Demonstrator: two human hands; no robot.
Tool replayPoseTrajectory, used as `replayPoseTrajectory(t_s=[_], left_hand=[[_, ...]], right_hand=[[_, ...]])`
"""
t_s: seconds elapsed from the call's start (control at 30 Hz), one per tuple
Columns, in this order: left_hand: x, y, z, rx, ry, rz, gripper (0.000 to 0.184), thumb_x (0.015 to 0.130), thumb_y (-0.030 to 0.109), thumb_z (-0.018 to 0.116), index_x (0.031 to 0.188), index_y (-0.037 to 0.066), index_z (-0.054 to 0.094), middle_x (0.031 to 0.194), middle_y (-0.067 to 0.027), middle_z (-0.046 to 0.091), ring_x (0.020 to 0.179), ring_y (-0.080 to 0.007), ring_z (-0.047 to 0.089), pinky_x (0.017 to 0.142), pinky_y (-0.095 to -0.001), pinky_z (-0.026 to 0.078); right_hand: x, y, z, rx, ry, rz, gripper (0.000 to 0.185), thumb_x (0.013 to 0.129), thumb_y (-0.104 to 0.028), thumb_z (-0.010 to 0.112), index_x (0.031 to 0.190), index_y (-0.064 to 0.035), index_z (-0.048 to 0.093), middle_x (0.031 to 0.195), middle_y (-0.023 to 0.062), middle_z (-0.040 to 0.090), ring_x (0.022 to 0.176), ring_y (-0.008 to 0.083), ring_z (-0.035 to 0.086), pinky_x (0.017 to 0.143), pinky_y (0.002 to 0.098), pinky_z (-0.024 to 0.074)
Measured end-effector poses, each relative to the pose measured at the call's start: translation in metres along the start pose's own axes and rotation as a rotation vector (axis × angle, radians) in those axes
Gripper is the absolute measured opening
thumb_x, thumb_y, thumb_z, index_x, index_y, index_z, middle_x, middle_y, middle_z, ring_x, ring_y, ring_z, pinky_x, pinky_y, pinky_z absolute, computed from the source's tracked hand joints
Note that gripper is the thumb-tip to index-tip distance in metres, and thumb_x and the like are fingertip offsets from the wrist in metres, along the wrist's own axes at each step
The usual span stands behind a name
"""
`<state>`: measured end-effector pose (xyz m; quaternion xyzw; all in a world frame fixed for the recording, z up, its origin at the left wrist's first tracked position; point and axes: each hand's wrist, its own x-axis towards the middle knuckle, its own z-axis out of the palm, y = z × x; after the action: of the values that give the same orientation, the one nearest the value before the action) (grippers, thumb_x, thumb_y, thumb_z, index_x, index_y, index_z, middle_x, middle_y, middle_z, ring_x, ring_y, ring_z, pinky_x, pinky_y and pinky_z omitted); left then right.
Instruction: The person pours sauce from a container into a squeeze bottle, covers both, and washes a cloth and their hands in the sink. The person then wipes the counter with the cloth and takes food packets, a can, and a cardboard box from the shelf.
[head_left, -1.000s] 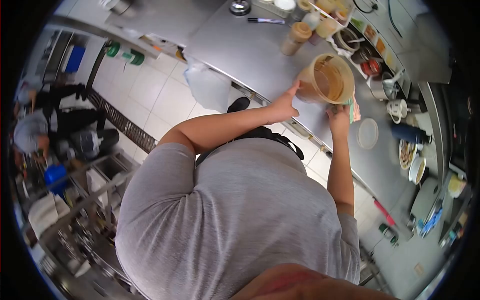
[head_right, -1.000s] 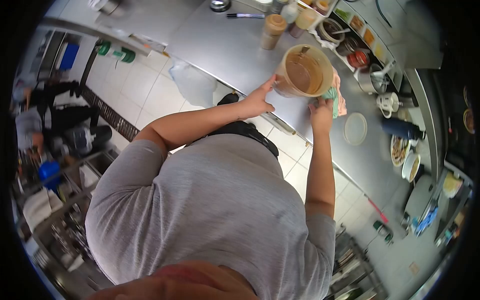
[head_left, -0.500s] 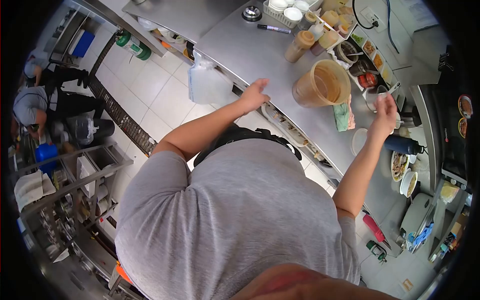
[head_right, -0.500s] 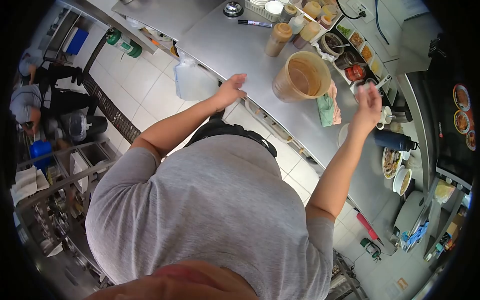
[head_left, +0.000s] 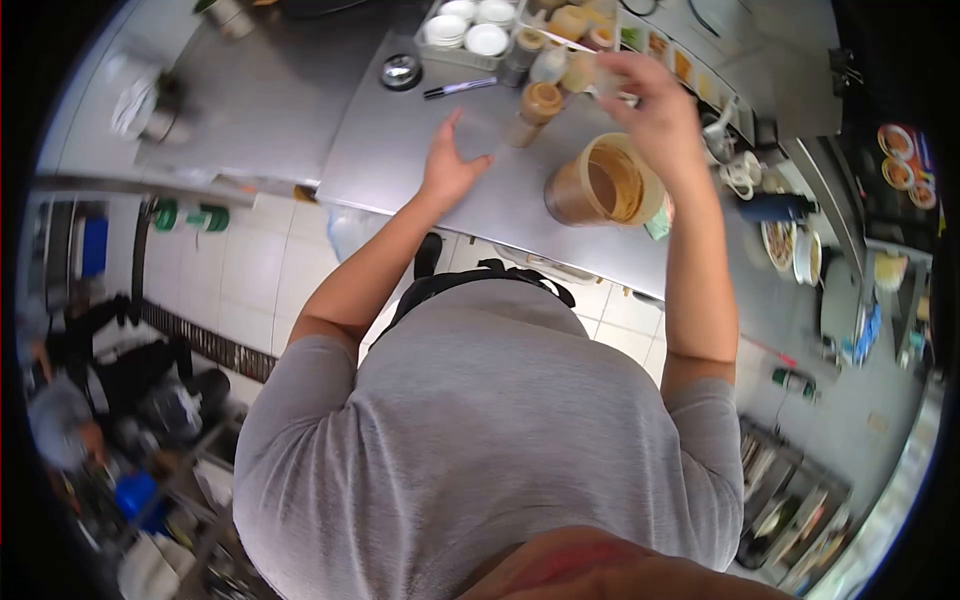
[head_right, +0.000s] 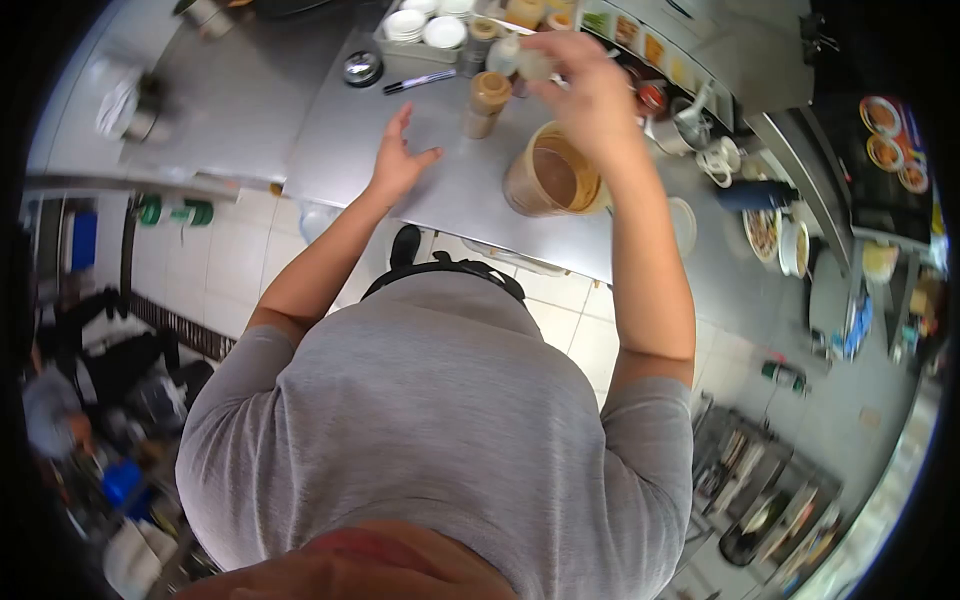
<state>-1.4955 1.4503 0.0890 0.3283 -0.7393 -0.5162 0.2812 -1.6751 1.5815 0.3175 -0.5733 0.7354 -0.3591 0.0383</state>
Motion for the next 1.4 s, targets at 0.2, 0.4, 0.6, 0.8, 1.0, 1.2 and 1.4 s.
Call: replayPoseTrajectory(t_s=[0.2, 0.4, 0.6, 0.8, 1.0, 1.2, 1.4], left_hand=[[0.058, 0.022, 0.015, 0.035, -0.195, 0.324, 0.09, 0.064, 0.023, 0.081, 0.137, 0.0, 0.033, 0.137, -0.0224, 0.038, 0.125, -0.0362, 0.04, 0.104, -0.0402, 0.035], [0.094, 0.027, 0.042, -0.086, -0.462, 0.222, 0.08, 0.066, 0.026, 0.081, 0.132, 0.005, 0.04, 0.118, -0.0187, 0.057, 0.108, -0.0326, 0.057, 0.09, -0.0384, 0.047], [0.099, 0.038, 0.027, -0.055, -0.558, 0.248, 0.07, 0.07, 0.031, 0.079, 0.122, 0.0, 0.045, 0.11, -0.0221, 0.06, 0.101, -0.0345, 0.06, 0.084, -0.0385, 0.049], [0.104, 0.031, 0.026, 0.025, -0.552, 0.313, 0.073, 0.07, 0.034, 0.078, 0.126, 0.002, 0.043, 0.113, -0.0212, 0.059, 0.103, -0.0352, 0.059, 0.086, -0.0402, 0.048], [0.104, 0.032, 0.026, -0.004, -0.576, 0.293, 0.074, 0.071, 0.033, 0.078, 0.129, 0.003, 0.041, 0.115, -0.0206, 0.059, 0.104, -0.0356, 0.059, 0.087, -0.0413, 0.047], [0.1, 0.042, 0.021, 0.003, -0.583, 0.234, 0.075, 0.07, 0.029, 0.078, 0.13, 0.003, 0.04, 0.116, -0.0212, 0.058, 0.105, -0.0363, 0.058, 0.087, -0.0408, 0.047], [0.108, 0.039, 0.01, 0.058, -0.631, 0.236, 0.075, 0.07, 0.025, 0.078, 0.129, 0.003, 0.039, 0.113, -0.0196, 0.06, 0.104, -0.0337, 0.059, 0.088, -0.04, 0.047]], right_hand=[[0.039, 0.038, 0.067, -0.422, -0.353, -0.101, 0.031, 0.069, 0.002, 0.057, 0.099, -0.0046, 0.064, 0.1, 0.0142, 0.062, 0.089, 0.032, 0.06, 0.077, 0.0369, 0.049], [0.044, 0.057, 0.089, -0.381, -0.354, -0.044, 0.018, 0.072, -0.006, 0.056, 0.087, -0.0029, 0.065, 0.088, 0.0152, 0.063, 0.082, 0.0313, 0.061, 0.073, 0.0378, 0.0492], [0.059, 0.023, 0.092, -0.608, -0.573, 0.566, 0.039, 0.083, -0.039, 0.055, 0.081, -0.0022, 0.066, 0.087, 0.0156, 0.065, 0.083, 0.0314, 0.062, 0.073, 0.0376, 0.0492], [0.044, 0.02, 0.073, -0.33, -0.425, 0.49, 0.054, 0.083, -0.054, 0.057, 0.093, -0.0014, 0.065, 0.078, 0.02, 0.064, 0.079, 0.0344, 0.062, 0.07, 0.0398, 0.0475], [0.032, 0.024, 0.073, -0.371, -0.247, 0.215, 0.039, 0.076, -0.028, 0.07, 0.104, -0.0024, 0.061, 0.091, 0.019, 0.066, 0.086, 0.0334, 0.063, 0.077, 0.039, 0.049], [0.034, 0.022, 0.106, -0.358, -0.225, 0.494, 0.039, 0.074, -0.022, 0.069, 0.104, 0.0002, 0.059, 0.087, 0.0202, 0.065, 0.082, 0.0349, 0.063, 0.074, 0.0401, 0.0495], [0.024, 0.005, 0.105, -0.186, -0.012, 0.617, 0.042, 0.075, -0.028, 0.07, 0.104, 0.0003, 0.059, 0.081, 0.0197, 0.064, 0.076, 0.0332, 0.063, 0.071, 0.0395, 0.0491]])
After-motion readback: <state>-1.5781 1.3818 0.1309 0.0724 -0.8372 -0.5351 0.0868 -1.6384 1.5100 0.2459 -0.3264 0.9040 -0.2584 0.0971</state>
